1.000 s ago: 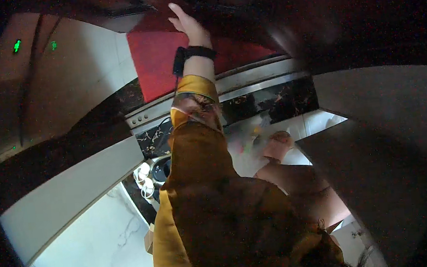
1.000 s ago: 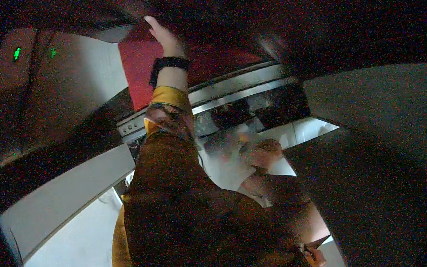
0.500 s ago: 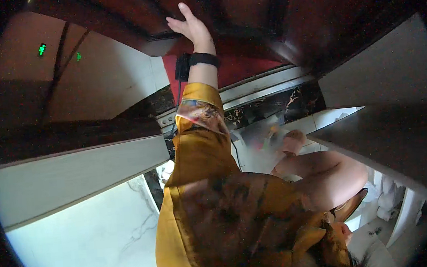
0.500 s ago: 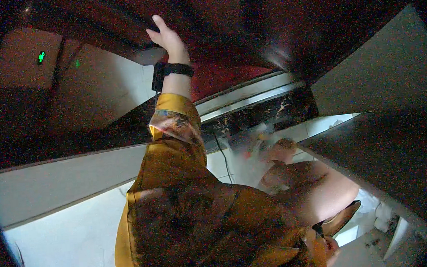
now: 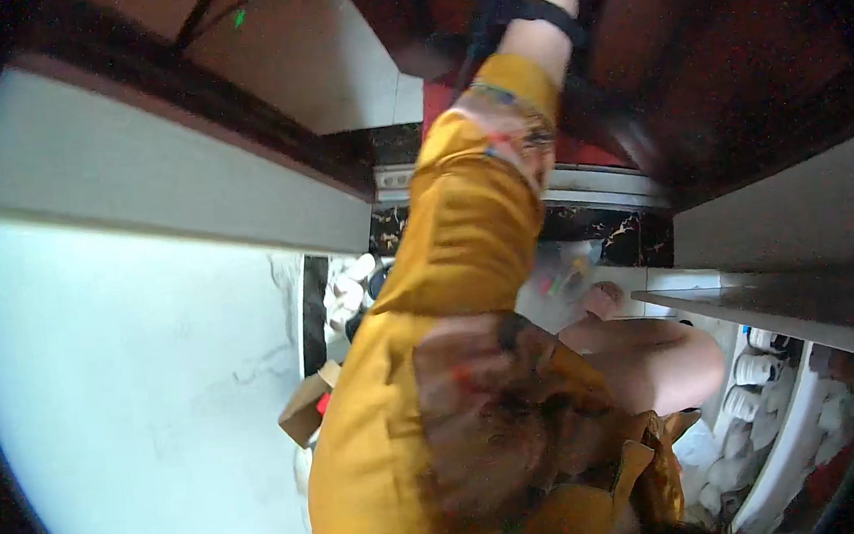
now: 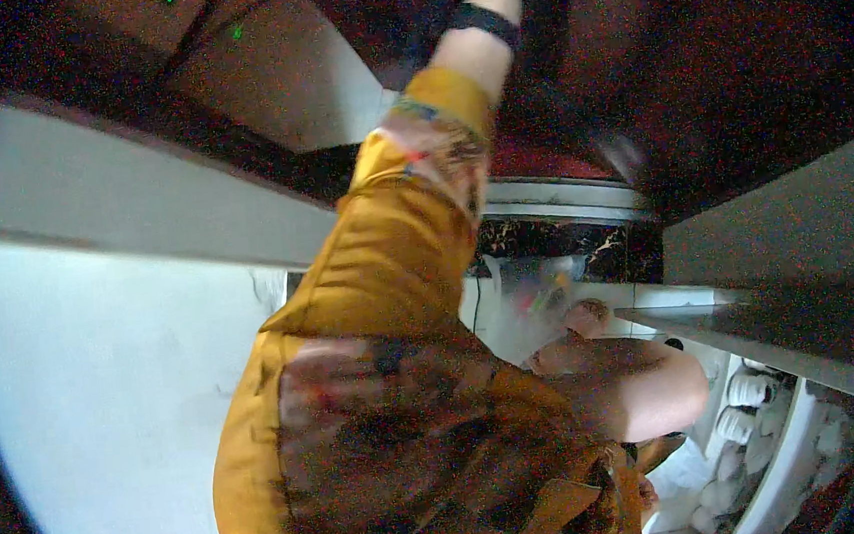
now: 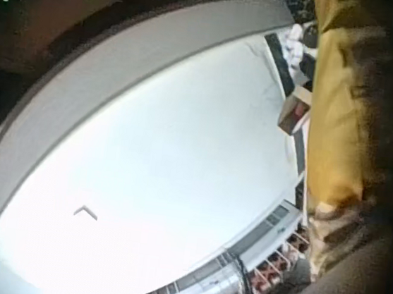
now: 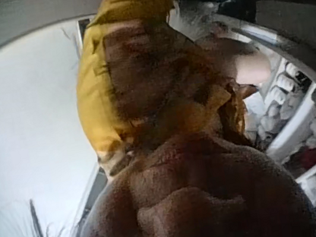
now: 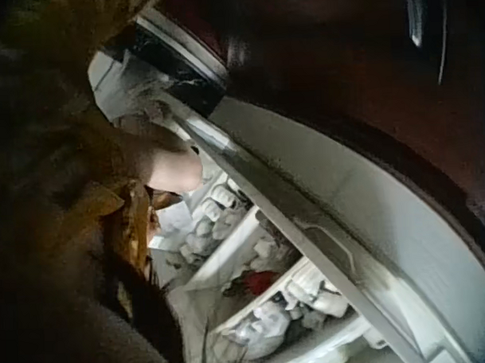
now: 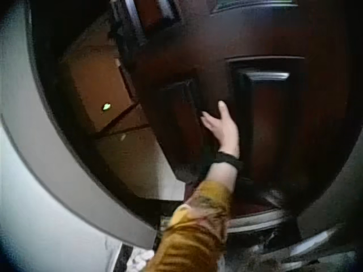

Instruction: Sewing a black bow or buckle onto a high-heeled shoe.

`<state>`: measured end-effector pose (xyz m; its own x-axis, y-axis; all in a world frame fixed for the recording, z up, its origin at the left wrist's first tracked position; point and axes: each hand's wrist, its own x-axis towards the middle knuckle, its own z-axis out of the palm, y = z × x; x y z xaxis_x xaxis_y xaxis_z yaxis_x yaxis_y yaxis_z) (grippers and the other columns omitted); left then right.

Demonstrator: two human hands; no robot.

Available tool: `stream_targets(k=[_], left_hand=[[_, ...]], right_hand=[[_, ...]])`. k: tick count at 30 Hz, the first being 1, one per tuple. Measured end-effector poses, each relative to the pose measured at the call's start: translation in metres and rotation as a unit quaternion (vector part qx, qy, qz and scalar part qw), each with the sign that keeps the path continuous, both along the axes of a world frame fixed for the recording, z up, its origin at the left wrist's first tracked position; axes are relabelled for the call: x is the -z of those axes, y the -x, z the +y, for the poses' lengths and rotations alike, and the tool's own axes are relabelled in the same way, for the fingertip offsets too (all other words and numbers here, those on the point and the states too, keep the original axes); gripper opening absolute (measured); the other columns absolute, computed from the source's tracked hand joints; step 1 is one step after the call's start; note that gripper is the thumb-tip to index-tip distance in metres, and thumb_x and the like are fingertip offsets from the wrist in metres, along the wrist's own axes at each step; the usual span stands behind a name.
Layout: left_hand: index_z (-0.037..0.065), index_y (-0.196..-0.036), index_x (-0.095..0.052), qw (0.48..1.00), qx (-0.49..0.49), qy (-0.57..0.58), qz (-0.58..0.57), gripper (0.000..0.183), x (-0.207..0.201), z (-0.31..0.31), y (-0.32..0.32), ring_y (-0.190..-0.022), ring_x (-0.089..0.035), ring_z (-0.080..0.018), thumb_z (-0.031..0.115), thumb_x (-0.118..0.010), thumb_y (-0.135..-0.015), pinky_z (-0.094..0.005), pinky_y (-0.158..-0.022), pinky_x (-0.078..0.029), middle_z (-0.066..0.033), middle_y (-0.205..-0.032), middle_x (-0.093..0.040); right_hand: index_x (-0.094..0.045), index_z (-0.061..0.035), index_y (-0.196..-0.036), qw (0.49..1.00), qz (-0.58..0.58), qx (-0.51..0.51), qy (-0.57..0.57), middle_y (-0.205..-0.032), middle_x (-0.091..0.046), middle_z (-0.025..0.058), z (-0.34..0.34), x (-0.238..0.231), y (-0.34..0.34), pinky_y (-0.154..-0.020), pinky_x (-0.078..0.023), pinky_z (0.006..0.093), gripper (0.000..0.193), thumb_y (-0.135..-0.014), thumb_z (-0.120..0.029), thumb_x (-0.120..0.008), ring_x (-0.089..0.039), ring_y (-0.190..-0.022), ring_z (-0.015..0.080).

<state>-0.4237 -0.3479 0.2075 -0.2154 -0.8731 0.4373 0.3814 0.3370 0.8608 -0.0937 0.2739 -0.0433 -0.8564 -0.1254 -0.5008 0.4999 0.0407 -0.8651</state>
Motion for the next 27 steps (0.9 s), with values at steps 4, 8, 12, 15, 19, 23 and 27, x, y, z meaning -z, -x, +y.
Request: stream_targets(k=[4,8,12,15,19,23,27], left_hand=[[-0.005,-0.135,-0.015,0.992,0.039,-0.117,-0.018,0.084,0.060,0.003,0.007,-0.132,-0.012,-0.0352,0.053,-0.047,-0.083,-0.0407,-0.107,-0.015,-0.0244,-0.141,-0.012],[-0.010,-0.131,-0.022,0.988,-0.011,-0.143,-0.053,0.079,0.123,-0.018,0.002,-0.129,-0.018,-0.0393,0.048,-0.048,-0.085,-0.0409,-0.106,-0.018,-0.0292,-0.137,-0.020],[-0.007,-0.132,-0.023,0.989,-0.019,-0.130,-0.068,0.075,0.120,-0.038,-0.011,-0.129,-0.020,-0.0369,0.046,-0.047,-0.086,-0.0394,-0.106,-0.019,-0.0263,-0.138,-0.020],[-0.006,-0.132,-0.022,0.992,-0.034,-0.104,-0.066,0.074,0.117,-0.058,-0.029,-0.129,-0.019,-0.0366,0.046,-0.047,-0.086,-0.0393,-0.106,-0.018,-0.0250,-0.139,-0.019],[-0.006,-0.132,-0.024,0.991,-0.023,-0.075,-0.105,0.073,0.121,-0.054,-0.029,-0.130,-0.018,-0.0369,0.045,-0.048,-0.086,-0.0397,-0.106,-0.018,-0.0256,-0.139,-0.017],[-0.009,-0.130,-0.025,0.996,-0.033,-0.004,-0.089,0.073,0.088,-0.062,-0.025,-0.129,-0.018,-0.0376,0.043,-0.051,-0.085,-0.0408,-0.107,-0.016,-0.0286,-0.137,-0.020],[-0.008,-0.130,-0.025,0.988,-0.061,0.110,-0.094,0.072,0.031,-0.071,-0.034,-0.129,-0.018,-0.0372,0.042,-0.052,-0.085,-0.0412,-0.107,-0.016,-0.0276,-0.138,-0.019]], right_hand=[[-0.053,0.0004,-0.095,0.998,-0.027,-0.017,0.053,-0.076,-0.056,0.0042,0.004,-0.005,0.015,-0.057,-0.042,0.0271,0.032,-0.077,-0.024,-0.065,-0.051,-0.064,0.0146],[-0.053,0.0004,-0.092,0.982,-0.083,-0.051,0.162,-0.072,-0.055,0.0039,0.014,-0.007,0.030,-0.054,-0.040,0.0258,0.032,-0.078,-0.026,-0.065,-0.050,-0.061,0.0135],[-0.053,0.0005,-0.088,0.946,-0.152,-0.094,0.270,-0.068,-0.054,0.0036,0.024,-0.008,0.039,-0.051,-0.039,0.0245,0.032,-0.078,-0.028,-0.065,-0.048,-0.057,0.0125],[-0.053,0.0005,-0.086,0.918,-0.178,-0.135,0.327,-0.065,-0.053,0.0033,0.023,-0.003,0.048,-0.049,-0.038,0.0235,0.033,-0.078,-0.029,-0.065,-0.047,-0.054,0.0117],[-0.049,-0.0036,-0.074,0.895,-0.198,-0.026,0.399,-0.062,-0.048,-0.0003,0.020,0.012,0.026,-0.049,-0.036,0.0229,0.024,-0.080,-0.022,-0.063,-0.044,-0.055,0.0087],[-0.052,-0.0031,-0.069,0.987,0.155,0.034,-0.012,-0.064,-0.047,-0.0036,0.018,0.032,0.015,-0.046,-0.032,0.0220,0.016,-0.078,-0.009,-0.062,-0.037,-0.052,0.0052],[-0.057,-0.0032,-0.079,0.989,0.114,0.014,-0.092,-0.070,-0.055,0.0017,0.014,0.009,0.009,-0.050,-0.037,0.0254,0.015,-0.083,-0.018,-0.058,-0.047,-0.056,0.0109]])
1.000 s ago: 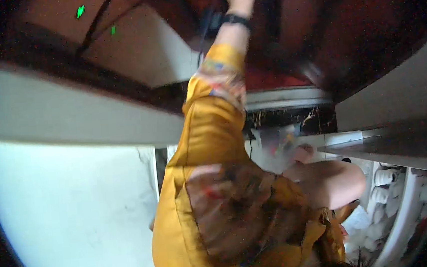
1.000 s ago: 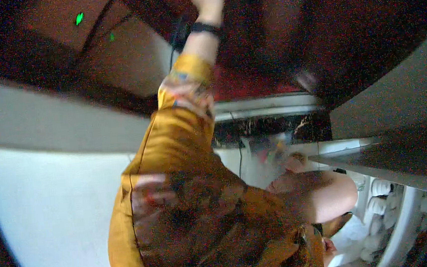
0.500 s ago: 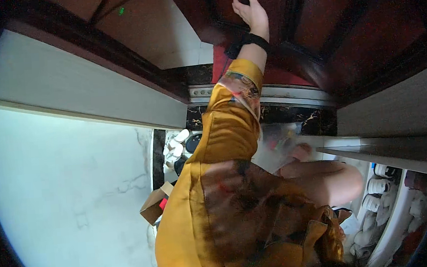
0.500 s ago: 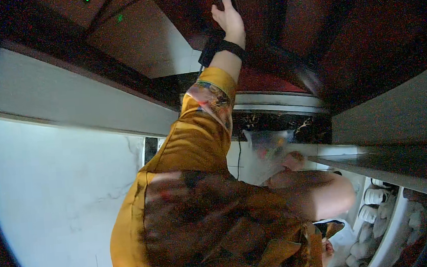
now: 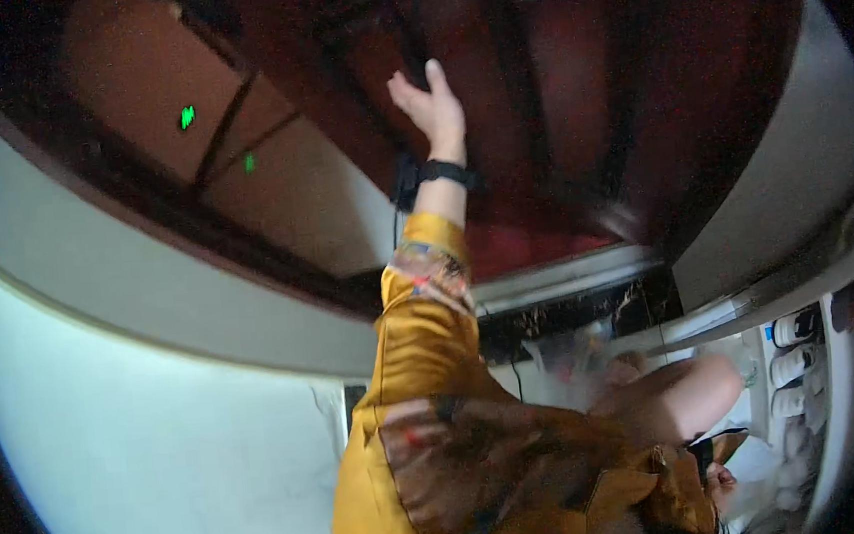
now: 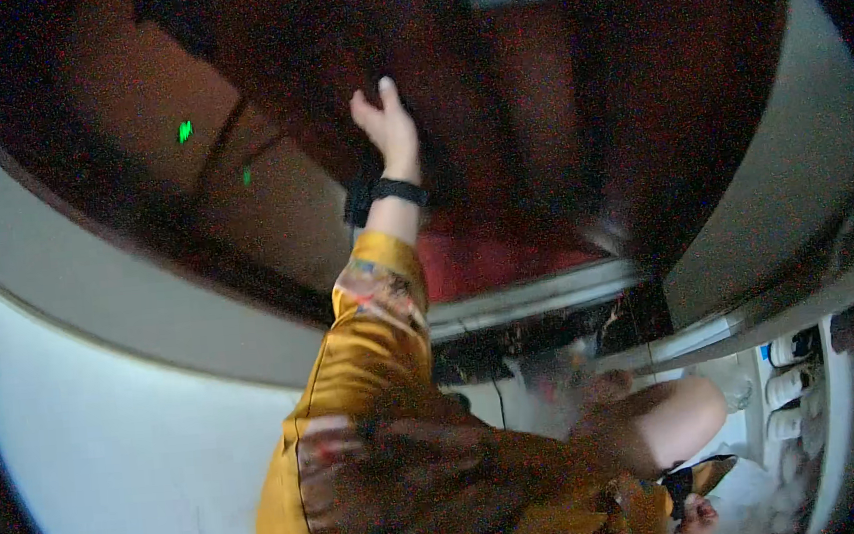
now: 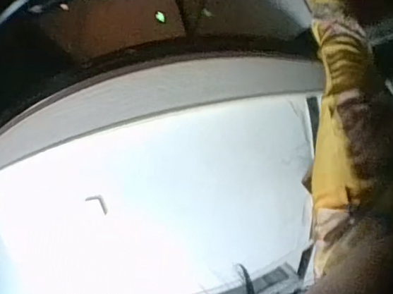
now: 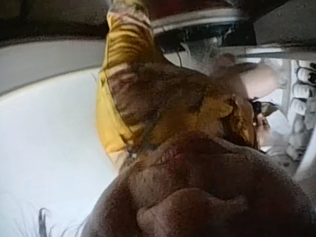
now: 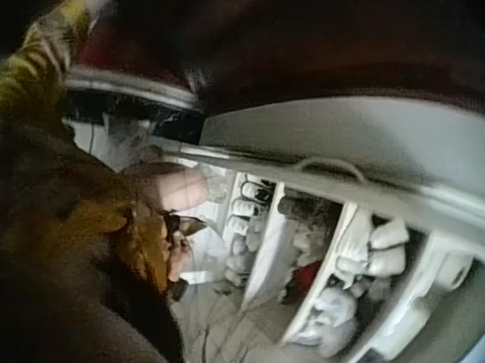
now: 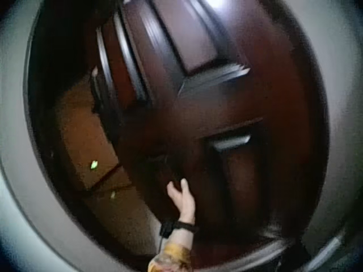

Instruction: Sewing a black bow or buckle onto a high-heeled shoe.

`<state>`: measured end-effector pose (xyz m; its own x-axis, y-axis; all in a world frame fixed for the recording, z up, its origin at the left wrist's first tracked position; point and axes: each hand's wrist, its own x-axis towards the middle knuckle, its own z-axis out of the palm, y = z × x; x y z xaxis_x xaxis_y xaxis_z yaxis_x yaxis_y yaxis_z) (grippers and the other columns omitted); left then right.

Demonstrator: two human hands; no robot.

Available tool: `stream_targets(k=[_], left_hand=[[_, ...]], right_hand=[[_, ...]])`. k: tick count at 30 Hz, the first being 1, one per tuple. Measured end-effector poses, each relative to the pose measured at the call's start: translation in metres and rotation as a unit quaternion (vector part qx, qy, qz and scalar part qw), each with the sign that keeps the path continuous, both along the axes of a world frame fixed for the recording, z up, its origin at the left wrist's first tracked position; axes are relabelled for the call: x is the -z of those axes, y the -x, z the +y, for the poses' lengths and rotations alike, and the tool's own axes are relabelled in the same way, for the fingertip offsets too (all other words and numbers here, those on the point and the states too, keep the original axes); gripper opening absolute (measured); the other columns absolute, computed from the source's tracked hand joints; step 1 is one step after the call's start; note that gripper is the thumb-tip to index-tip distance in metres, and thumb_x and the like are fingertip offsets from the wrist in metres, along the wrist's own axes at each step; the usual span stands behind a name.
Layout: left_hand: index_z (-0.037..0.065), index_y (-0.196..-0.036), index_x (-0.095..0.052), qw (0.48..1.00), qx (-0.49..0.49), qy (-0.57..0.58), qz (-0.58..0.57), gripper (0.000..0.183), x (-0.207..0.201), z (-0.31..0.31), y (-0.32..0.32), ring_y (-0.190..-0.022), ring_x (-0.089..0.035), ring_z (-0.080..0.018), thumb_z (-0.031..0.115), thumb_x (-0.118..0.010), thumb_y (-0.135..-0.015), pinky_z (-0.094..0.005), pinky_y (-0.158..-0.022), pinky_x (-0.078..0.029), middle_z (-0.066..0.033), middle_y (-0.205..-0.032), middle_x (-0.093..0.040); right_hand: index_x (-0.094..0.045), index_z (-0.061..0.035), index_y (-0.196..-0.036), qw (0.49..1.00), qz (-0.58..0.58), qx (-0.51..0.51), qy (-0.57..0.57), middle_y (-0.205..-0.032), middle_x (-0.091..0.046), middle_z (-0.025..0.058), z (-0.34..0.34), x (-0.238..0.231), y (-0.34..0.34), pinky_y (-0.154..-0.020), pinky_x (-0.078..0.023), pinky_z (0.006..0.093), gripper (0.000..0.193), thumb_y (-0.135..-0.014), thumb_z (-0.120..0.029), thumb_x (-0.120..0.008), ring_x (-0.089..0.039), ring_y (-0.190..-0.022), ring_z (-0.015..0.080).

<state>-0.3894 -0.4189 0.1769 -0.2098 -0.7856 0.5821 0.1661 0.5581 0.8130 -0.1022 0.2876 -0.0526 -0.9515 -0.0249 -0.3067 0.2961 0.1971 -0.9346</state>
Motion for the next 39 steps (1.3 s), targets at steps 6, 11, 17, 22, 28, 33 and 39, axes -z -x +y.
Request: stream_targets(k=[6,11,17,22,28,33,39], left_hand=[[-0.006,-0.130,-0.028,0.980,-0.041,0.187,0.046,0.071,-0.074,0.030,-0.010,-0.129,-0.021,-0.0352,0.043,-0.052,-0.085,-0.0404,-0.105,-0.021,-0.0244,-0.139,-0.017],[-0.006,-0.129,-0.030,0.970,-0.023,0.233,0.067,0.072,-0.158,0.015,-0.014,-0.129,-0.020,-0.0382,0.044,-0.054,-0.083,-0.0428,-0.105,-0.020,-0.0280,-0.137,-0.021],[-0.006,-0.123,-0.039,0.993,-0.042,0.105,0.028,0.068,-0.138,-0.005,-0.003,-0.122,-0.033,-0.0353,0.044,-0.056,-0.081,-0.0408,-0.101,-0.027,-0.0242,-0.131,-0.033],[-0.004,-0.128,-0.034,0.943,-0.037,0.327,-0.059,0.074,-0.129,0.029,0.033,-0.130,-0.019,-0.0364,0.045,-0.058,-0.079,-0.0448,-0.105,-0.019,-0.0222,-0.139,-0.023],[0.003,-0.133,-0.032,0.855,-0.079,0.508,-0.071,0.072,-0.216,0.065,0.046,-0.132,-0.017,-0.0345,0.050,-0.051,-0.081,-0.0484,-0.105,-0.016,-0.0168,-0.141,-0.023],[0.003,-0.132,-0.033,0.856,-0.062,0.499,-0.120,0.070,-0.230,0.089,0.059,-0.132,-0.017,-0.0353,0.050,-0.050,-0.082,-0.0482,-0.106,-0.014,-0.0207,-0.140,-0.024],[-0.004,-0.118,-0.046,0.866,-0.060,0.494,0.057,0.059,-0.174,0.057,0.088,-0.112,-0.039,-0.0356,0.043,-0.054,-0.082,-0.0426,-0.096,-0.030,-0.0257,-0.120,-0.041]], right_hand=[[-0.052,-0.0046,-0.062,0.996,-0.011,0.088,-0.012,-0.057,-0.049,-0.0027,-0.026,0.013,0.002,-0.047,-0.032,0.0237,0.019,-0.079,-0.009,-0.061,-0.040,-0.050,0.0063],[-0.053,-0.0054,-0.063,0.997,0.027,0.053,-0.041,-0.055,-0.050,-0.0027,-0.012,0.038,0.002,-0.037,-0.028,0.0228,0.019,-0.081,-0.009,-0.056,-0.038,-0.041,0.0054],[-0.055,-0.0030,-0.069,0.992,-0.048,0.101,-0.056,-0.062,-0.049,-0.0036,-0.055,-0.029,0.016,-0.046,-0.031,0.0214,0.014,-0.080,-0.009,-0.060,-0.038,-0.050,0.0050],[-0.055,-0.0033,-0.067,0.990,-0.050,0.125,-0.027,-0.059,-0.048,-0.0035,-0.067,-0.051,0.020,-0.046,-0.032,0.0218,0.016,-0.080,-0.010,-0.060,-0.039,-0.050,0.0049],[-0.043,-0.0027,-0.060,0.972,0.005,0.216,0.088,-0.065,-0.050,0.0059,-0.039,0.016,0.005,-0.055,-0.038,0.0250,0.021,-0.069,0.012,-0.055,-0.045,-0.060,0.0112],[-0.042,-0.0012,-0.085,0.997,-0.034,0.072,0.006,-0.074,-0.050,0.0063,-0.019,0.025,-0.008,-0.056,-0.040,0.0253,0.021,-0.074,0.010,-0.055,-0.046,-0.062,0.0116],[-0.062,0.0012,-0.080,0.990,-0.060,0.104,-0.079,-0.070,-0.057,0.0027,-0.029,-0.012,0.003,-0.054,-0.041,0.0222,0.022,-0.081,-0.021,-0.064,-0.048,-0.062,0.0067]])
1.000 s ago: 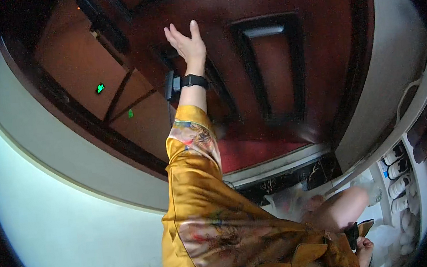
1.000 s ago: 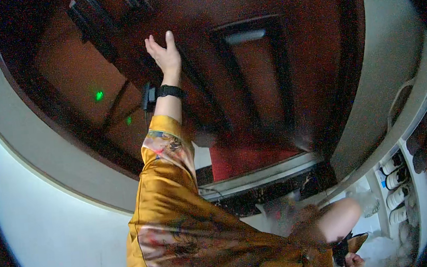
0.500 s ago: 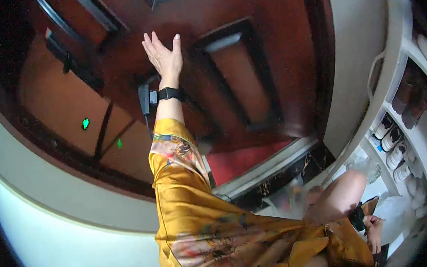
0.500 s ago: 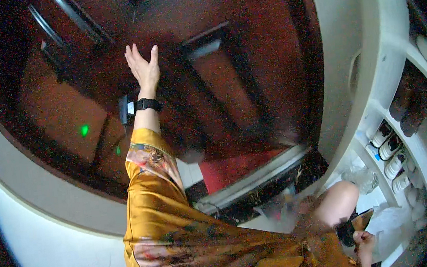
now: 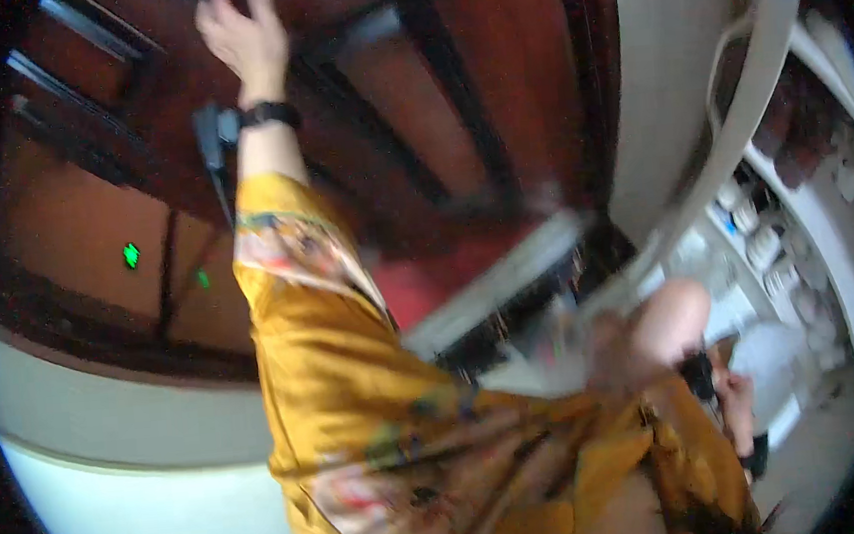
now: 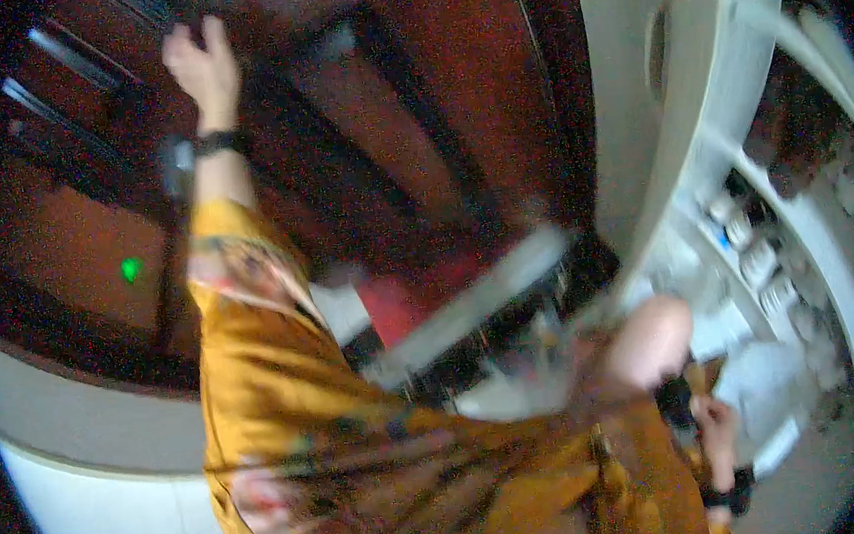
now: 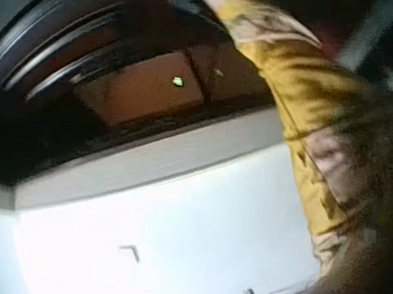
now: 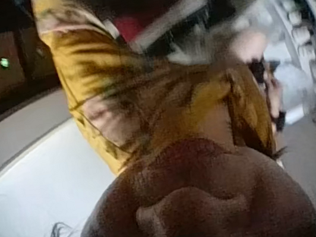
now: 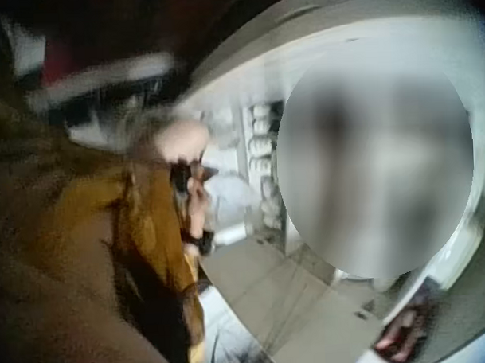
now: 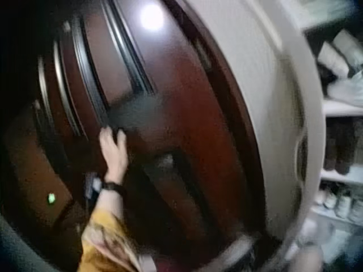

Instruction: Sewing a black bow or buckle onto a high-heeled shoe.

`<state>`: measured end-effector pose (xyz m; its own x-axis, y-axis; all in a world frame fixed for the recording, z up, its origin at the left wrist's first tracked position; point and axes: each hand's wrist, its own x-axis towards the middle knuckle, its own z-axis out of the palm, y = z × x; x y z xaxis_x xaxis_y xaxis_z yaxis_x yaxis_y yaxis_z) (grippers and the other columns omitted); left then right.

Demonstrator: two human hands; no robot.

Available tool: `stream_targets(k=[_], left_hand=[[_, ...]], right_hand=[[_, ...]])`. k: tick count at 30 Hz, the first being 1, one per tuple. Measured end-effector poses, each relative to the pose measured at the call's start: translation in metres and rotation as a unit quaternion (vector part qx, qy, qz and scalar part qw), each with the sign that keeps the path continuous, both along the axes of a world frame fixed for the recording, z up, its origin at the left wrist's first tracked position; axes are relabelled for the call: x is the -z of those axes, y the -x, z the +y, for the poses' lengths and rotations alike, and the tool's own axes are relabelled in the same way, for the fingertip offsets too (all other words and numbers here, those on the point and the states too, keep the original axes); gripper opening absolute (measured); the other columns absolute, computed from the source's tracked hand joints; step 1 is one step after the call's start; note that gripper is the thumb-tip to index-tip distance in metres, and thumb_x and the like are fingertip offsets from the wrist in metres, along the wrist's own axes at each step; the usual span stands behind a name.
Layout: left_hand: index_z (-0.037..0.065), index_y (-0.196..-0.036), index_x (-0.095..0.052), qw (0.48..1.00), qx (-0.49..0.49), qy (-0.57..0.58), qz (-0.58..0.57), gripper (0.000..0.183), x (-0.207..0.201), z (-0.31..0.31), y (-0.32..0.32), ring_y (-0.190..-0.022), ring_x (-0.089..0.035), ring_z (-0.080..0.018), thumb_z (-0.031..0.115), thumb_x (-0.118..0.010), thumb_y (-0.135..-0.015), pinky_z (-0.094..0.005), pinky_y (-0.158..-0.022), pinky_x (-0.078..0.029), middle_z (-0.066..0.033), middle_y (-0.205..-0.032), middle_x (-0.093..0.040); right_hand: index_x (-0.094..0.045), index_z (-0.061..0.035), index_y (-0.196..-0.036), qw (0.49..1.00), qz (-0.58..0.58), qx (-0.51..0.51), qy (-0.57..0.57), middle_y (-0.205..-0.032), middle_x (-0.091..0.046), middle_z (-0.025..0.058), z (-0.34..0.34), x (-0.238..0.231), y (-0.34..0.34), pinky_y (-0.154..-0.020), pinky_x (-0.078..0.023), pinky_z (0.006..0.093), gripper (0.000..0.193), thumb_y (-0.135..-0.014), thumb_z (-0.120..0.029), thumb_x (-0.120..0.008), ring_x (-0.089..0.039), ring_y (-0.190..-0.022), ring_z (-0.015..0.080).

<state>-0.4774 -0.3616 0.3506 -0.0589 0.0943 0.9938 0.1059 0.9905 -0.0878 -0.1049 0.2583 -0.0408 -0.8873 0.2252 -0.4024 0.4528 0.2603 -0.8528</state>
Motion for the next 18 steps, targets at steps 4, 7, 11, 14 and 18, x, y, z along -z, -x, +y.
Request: stream_targets(k=[4,7,11,14,18], left_hand=[[-0.007,-0.102,-0.051,0.924,0.150,-0.352,0.031,0.045,0.117,-0.014,-0.023,-0.093,-0.047,-0.0284,0.033,-0.055,-0.082,-0.0376,-0.082,-0.039,-0.0172,-0.096,-0.051],[-0.005,-0.093,-0.054,0.754,0.215,-0.619,-0.047,0.026,0.313,-0.080,-0.007,-0.067,-0.044,-0.0210,0.020,-0.052,-0.087,-0.0355,-0.064,-0.039,-0.0125,-0.080,-0.058],[0.000,-0.121,-0.044,0.498,0.203,-0.831,-0.144,0.059,0.532,-0.027,-0.049,-0.100,-0.048,-0.0226,0.048,-0.044,-0.087,-0.0379,-0.085,-0.039,-0.0100,-0.113,-0.051],[0.016,-0.136,-0.028,0.353,0.288,-0.870,-0.188,0.070,0.594,0.036,-0.057,-0.118,-0.040,-0.0317,0.063,-0.034,-0.084,-0.0542,-0.094,-0.031,-0.0088,-0.135,-0.037],[0.016,-0.135,-0.030,0.271,0.327,-0.901,-0.087,0.073,0.659,0.039,-0.040,-0.120,-0.038,-0.0330,0.066,-0.029,-0.082,-0.0533,-0.098,-0.029,-0.0099,-0.134,-0.037]], right_hand=[[-0.062,-0.0001,-0.085,0.997,-0.052,0.049,0.041,-0.064,-0.055,-0.0035,-0.034,-0.041,0.012,-0.043,-0.032,0.0202,0.024,-0.083,-0.024,-0.063,-0.041,-0.048,0.0029],[-0.061,-0.0007,-0.085,0.994,-0.091,0.057,-0.012,-0.058,-0.048,-0.0040,-0.038,-0.049,0.023,-0.044,-0.031,0.0206,0.024,-0.084,-0.024,-0.061,-0.040,-0.049,0.0043],[-0.057,-0.0022,-0.076,0.973,-0.068,-0.026,-0.221,-0.059,-0.048,-0.0003,-0.031,-0.045,0.030,-0.047,-0.031,0.0252,0.033,-0.085,-0.034,-0.057,-0.039,-0.051,0.0087],[-0.058,0.0013,-0.083,0.968,-0.137,-0.045,-0.205,-0.064,-0.051,-0.0005,-0.033,-0.060,0.033,-0.047,-0.030,0.0252,0.033,-0.085,-0.032,-0.056,-0.039,-0.056,0.0077],[-0.058,-0.0012,-0.100,0.930,-0.192,-0.090,-0.301,-0.082,-0.061,0.0118,0.046,-0.003,0.013,-0.062,-0.043,0.0314,0.037,-0.085,-0.034,-0.055,-0.053,-0.070,0.0163]])
